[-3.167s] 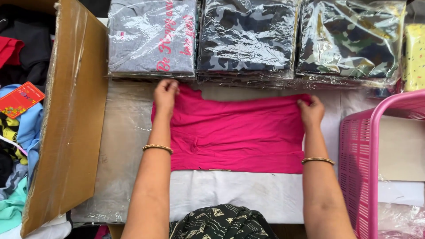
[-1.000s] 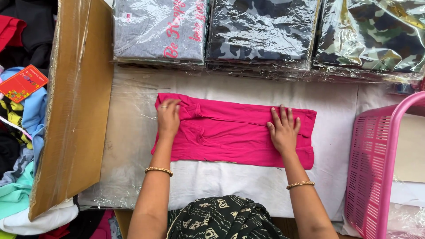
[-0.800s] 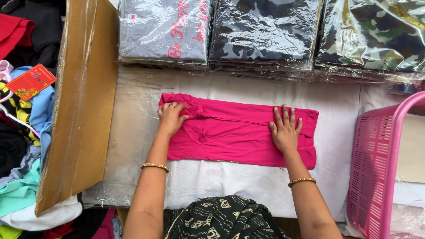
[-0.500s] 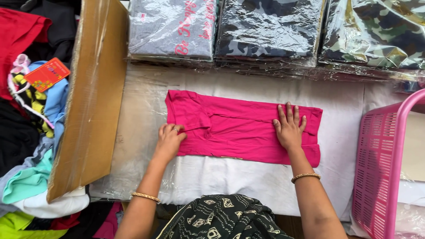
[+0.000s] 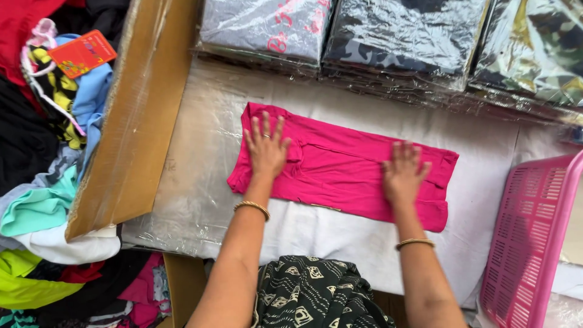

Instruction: The person folds a pink t-shirt on a white table surface, smoothing it out and folding it into a compact rectangle. They then place the folded shirt into a clear plastic bag and arrange it with other packaged clothes.

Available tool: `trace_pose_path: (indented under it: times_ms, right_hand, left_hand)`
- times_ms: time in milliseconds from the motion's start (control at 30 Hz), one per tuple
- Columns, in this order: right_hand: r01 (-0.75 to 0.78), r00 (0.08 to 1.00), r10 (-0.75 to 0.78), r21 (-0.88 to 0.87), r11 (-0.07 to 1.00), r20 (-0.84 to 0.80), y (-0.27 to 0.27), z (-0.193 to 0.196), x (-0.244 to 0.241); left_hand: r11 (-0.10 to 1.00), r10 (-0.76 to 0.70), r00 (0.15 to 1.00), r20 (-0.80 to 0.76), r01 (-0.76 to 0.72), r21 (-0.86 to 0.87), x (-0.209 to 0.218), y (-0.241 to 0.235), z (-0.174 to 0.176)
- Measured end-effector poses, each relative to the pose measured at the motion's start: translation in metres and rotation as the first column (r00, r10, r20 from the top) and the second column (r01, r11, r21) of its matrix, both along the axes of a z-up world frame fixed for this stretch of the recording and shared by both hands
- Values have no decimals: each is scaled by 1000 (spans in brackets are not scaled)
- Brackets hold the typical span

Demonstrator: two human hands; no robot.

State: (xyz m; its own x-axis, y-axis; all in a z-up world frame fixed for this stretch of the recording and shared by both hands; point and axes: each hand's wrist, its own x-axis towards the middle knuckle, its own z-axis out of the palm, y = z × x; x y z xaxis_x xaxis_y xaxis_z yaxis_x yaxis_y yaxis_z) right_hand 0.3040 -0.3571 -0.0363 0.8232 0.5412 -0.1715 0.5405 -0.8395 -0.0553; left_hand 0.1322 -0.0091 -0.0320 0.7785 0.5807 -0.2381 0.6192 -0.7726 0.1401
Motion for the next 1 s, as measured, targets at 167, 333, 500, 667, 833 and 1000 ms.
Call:
trace_pose_path:
  times_ms: [167, 333, 500, 667, 833, 1000]
  right_hand:
    - [317, 937, -315, -12, 948, -151, -57, 8, 35]
    - [351, 918, -333, 50, 935, -214, -58, 18, 47]
    - [307, 941, -285, 107, 946, -182, -51, 31, 13]
    - [15, 997, 0, 195, 981, -76, -46, 17, -77]
    - [86, 996, -80, 185, 979, -43, -70, 11, -82]
    - [161, 987, -156, 166, 973, -45, -84, 8, -69]
  left_hand:
    - [999, 27, 1000, -15, -27, -32, 1, 38, 14]
    - [980, 68, 996, -58, -78, -185, 17, 85, 32]
    - [952, 89, 920, 382, 34, -304, -10, 94, -8]
    - [964, -246, 939, 241, 263, -39, -58, -37, 48]
    - [984, -152, 987, 44, 156, -91, -92, -56, 30]
    - [998, -20, 948, 318, 36, -42, -130, -31, 33]
